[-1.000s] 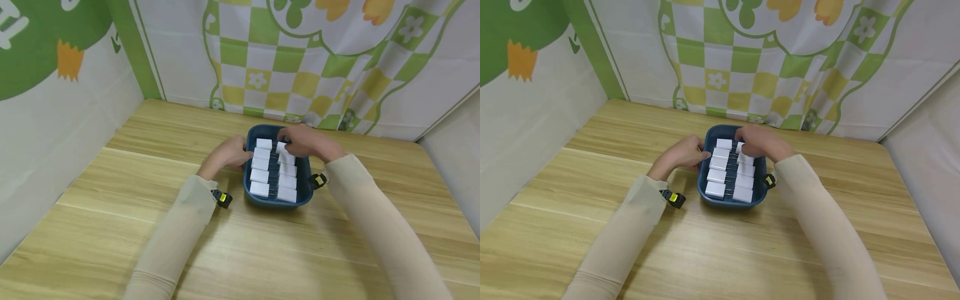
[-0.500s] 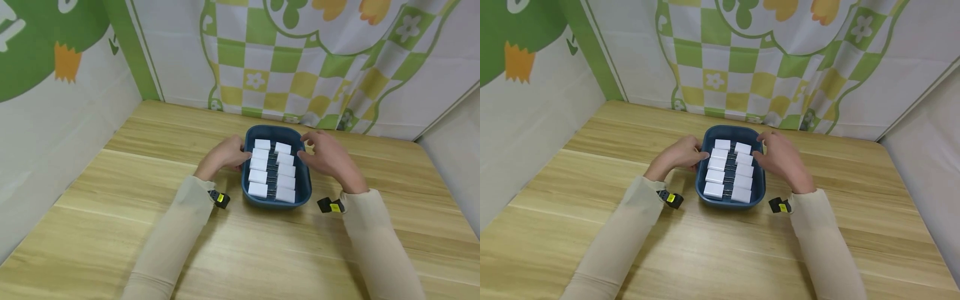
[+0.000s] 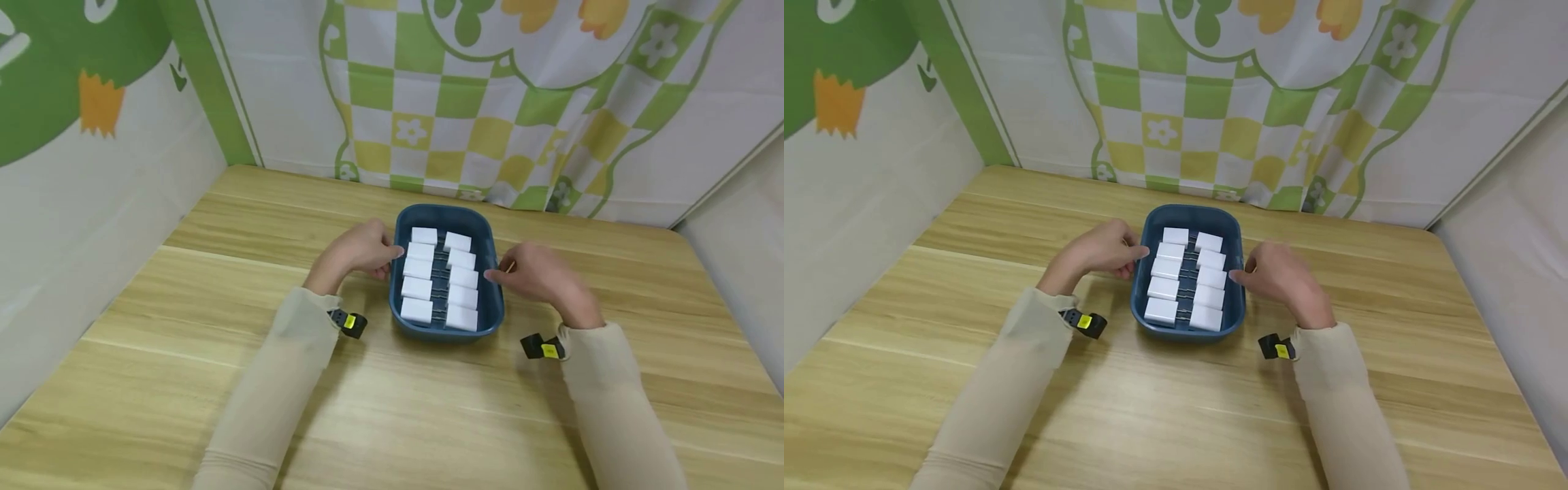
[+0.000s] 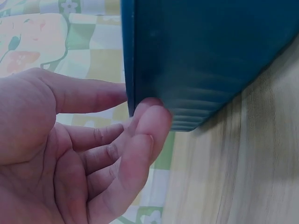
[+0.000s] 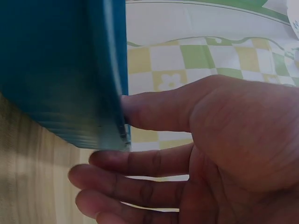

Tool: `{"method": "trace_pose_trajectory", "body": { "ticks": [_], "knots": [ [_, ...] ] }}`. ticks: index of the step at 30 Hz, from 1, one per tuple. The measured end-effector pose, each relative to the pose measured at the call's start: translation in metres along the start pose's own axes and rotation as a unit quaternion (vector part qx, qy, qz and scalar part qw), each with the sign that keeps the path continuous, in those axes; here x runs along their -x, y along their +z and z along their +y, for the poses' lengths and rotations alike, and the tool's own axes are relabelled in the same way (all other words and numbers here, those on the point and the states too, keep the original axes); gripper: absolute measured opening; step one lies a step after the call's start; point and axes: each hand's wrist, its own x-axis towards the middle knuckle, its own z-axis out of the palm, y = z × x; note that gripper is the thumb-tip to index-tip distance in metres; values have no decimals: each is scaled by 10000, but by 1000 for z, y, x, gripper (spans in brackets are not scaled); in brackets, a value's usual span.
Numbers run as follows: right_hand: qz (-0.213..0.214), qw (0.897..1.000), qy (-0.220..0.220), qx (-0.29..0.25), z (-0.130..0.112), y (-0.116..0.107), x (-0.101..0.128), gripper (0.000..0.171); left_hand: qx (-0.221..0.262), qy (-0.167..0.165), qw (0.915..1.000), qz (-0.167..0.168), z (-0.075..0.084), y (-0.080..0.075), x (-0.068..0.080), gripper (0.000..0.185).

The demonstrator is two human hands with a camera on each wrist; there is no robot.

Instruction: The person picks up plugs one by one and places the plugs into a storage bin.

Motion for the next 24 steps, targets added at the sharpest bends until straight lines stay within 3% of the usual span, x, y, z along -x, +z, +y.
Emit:
{"method": "trace_pose_trajectory", "body": {
  "ticks": [9, 24],
  "knots": [
    [-42, 9996, -256, -142, 3, 3, -1, 42, -260, 89, 9996, -71, 0, 2, -1, 37],
    [-172, 9996, -124, -175, 7, 0, 1, 44, -207, 269, 9993, 124, 4, 10, -3, 43]
  ]
}}
